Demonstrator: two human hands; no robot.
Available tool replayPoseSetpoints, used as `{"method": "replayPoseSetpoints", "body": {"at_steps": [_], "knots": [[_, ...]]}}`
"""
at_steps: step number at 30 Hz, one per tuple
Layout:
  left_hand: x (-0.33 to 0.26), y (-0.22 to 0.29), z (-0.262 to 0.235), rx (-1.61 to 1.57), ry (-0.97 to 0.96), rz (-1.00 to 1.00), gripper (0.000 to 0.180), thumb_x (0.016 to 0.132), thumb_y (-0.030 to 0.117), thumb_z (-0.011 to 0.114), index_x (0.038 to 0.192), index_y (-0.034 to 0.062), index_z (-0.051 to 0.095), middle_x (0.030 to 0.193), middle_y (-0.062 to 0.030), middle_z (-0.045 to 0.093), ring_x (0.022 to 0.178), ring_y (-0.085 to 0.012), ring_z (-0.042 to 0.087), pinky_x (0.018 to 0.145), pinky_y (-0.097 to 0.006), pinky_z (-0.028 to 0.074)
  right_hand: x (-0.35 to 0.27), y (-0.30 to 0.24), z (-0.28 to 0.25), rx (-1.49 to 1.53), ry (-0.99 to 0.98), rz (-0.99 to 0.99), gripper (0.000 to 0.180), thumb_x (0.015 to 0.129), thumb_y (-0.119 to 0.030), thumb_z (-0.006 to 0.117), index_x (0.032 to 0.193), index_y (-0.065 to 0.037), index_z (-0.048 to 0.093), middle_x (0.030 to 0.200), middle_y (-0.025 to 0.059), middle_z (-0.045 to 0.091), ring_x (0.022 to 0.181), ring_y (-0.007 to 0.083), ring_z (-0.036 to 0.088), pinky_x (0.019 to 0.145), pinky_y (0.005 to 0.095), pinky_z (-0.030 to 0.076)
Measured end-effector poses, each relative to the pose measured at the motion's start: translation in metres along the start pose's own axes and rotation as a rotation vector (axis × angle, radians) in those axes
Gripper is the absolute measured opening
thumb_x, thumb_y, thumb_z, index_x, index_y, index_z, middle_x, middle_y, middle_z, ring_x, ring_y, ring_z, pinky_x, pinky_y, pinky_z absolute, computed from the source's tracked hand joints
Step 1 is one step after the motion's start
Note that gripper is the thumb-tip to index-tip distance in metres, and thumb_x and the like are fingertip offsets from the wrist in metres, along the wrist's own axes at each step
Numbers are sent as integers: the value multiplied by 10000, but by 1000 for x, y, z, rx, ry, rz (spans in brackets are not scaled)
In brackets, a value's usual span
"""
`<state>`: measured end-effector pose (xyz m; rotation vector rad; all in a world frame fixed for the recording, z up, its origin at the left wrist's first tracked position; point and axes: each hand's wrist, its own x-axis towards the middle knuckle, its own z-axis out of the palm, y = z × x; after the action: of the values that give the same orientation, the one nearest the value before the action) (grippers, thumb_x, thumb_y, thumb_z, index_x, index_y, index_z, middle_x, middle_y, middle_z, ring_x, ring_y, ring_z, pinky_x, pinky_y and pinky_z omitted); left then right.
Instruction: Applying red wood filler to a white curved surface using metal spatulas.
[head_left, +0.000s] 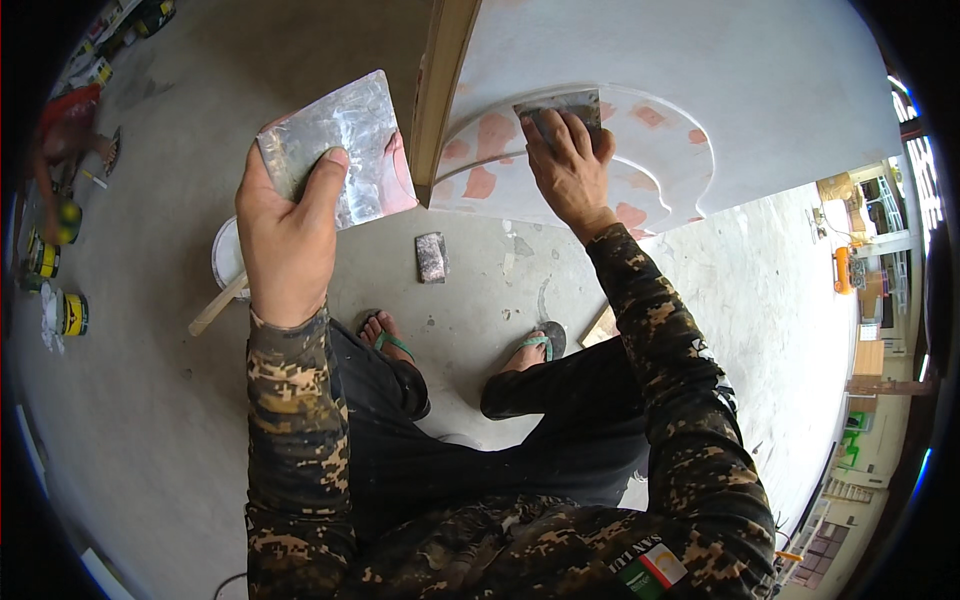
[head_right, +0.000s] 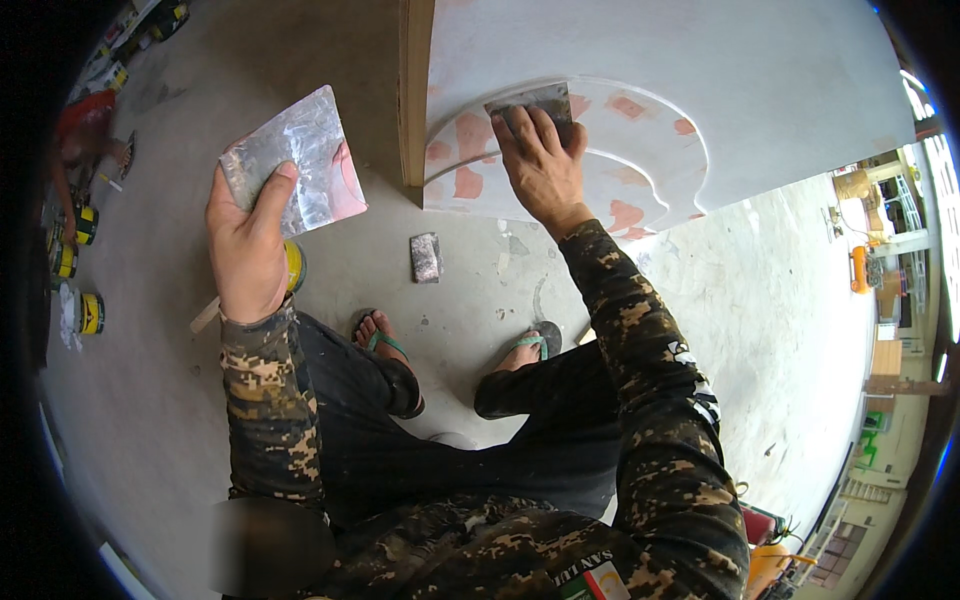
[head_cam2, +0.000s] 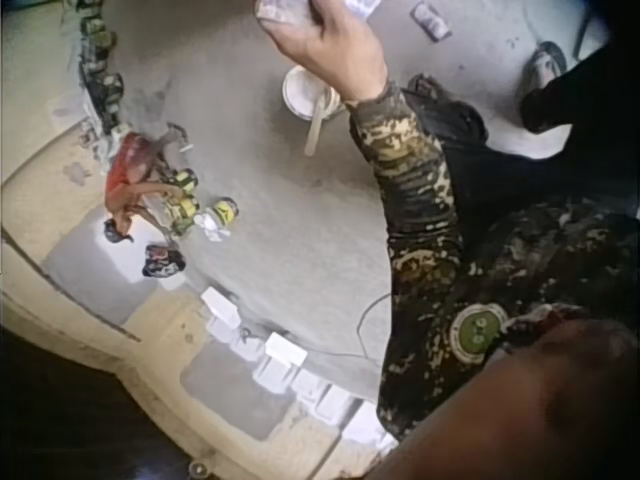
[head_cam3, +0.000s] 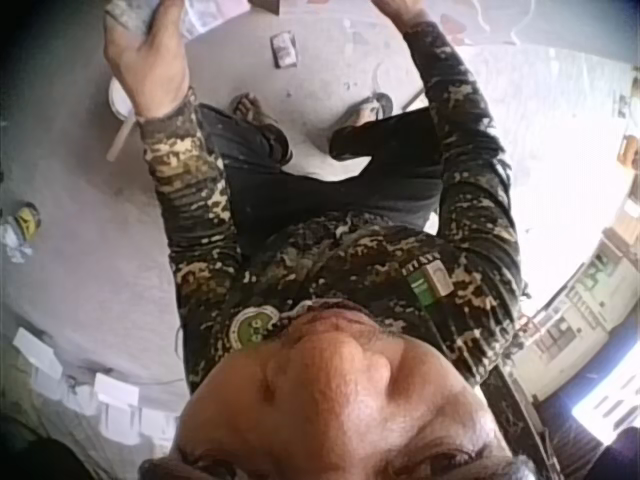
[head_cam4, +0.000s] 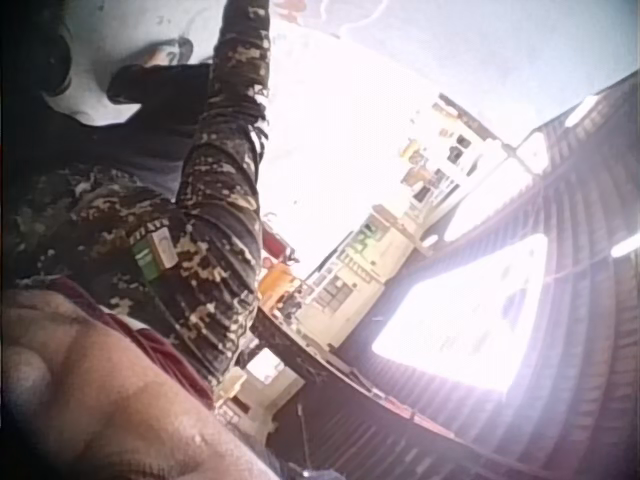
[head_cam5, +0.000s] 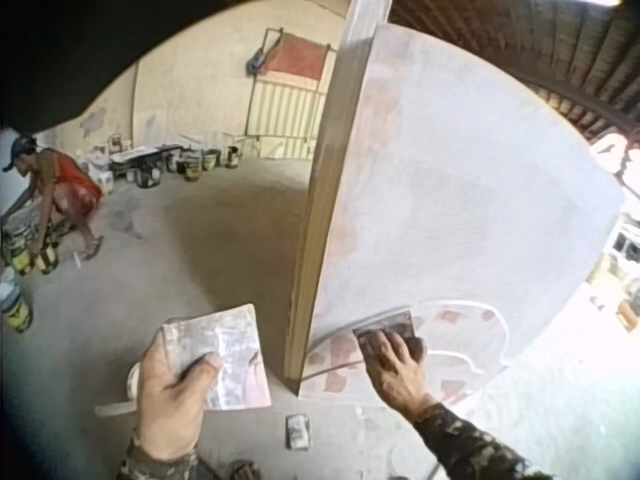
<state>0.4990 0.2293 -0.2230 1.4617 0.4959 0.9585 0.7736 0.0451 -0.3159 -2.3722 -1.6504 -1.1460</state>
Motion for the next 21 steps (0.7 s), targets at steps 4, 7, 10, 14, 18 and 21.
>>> {"method": "replayPoseSetpoints", "body": {"at_steps": [4, 7, 10, 14, 18, 21], "knots": [[1, -1, 3, -11, 26, 23, 267, 950, 37, 655, 1197, -28, 574, 1067, -60, 677, 944, -111, 628, 843, -271, 515, 0, 2, 2, 14, 9, -3, 470, 896, -201, 639, 1362, -184, 584, 1363, 14, 483, 1306, 194, 447, 975, 564, 323], [1, 0, 5, -13, 56, 50, 231, 947, 54, 667, 1146, -32, 590, 993, -48, 684, 872, -97, 614, 789, -264, 513, 1, 3, 1, -3, -25, 0, 469, 902, -191, 623, 1369, -185, 584, 1367, 11, 484, 1316, 194, 441, 978, 559, 322], [-1, 2, 5, -13, 56, 48, 229, 948, 55, 668, 1145, -30, 590, 990, -43, 683, 870, -93, 612, 787, -263, 512, 1, 3, 2, -7, -17, -8, 479, 905, -184, 611, 1383, -188, 578, 1376, 5, 483, 1324, 193, 436, 982, 563, 318], [-2, 1, 7, -7, 37, 41, 227, 950, 58, 666, 1146, -29, 590, 990, -42, 683, 869, -91, 611, 785, -262, 511, 0, 7, 2, -76, -23, -23, 479, 888, -208, 707, 1353, -224, 598, 1371, -16, 495, 1290, 201, 462, 993, 540, 299], [-3, 2, 5, -8, 36, 46, 234, 951, 62, 664, 1153, -29, 590, 990, -44, 684, 869, -93, 612, 784, -264, 511, 6, 4, -7, -118, -79, -34, 494, 879, -189, 696, 1362, -208, 595, 1377, -19, 497, 1301, 194, 448, 996, 548, 299], [-2, 4, 5, 17, 40, 61, 234, 951, 66, 663, 1152, -30, 591, 990, -48, 685, 870, -94, 613, 782, -266, 511, 3, -3, -11, -101, -128, 11, 507, 875, -182, 698, 1370, -199, 590, 1384, -15, 495, 1311, 196, 437, 1003, 547, 302]]}}
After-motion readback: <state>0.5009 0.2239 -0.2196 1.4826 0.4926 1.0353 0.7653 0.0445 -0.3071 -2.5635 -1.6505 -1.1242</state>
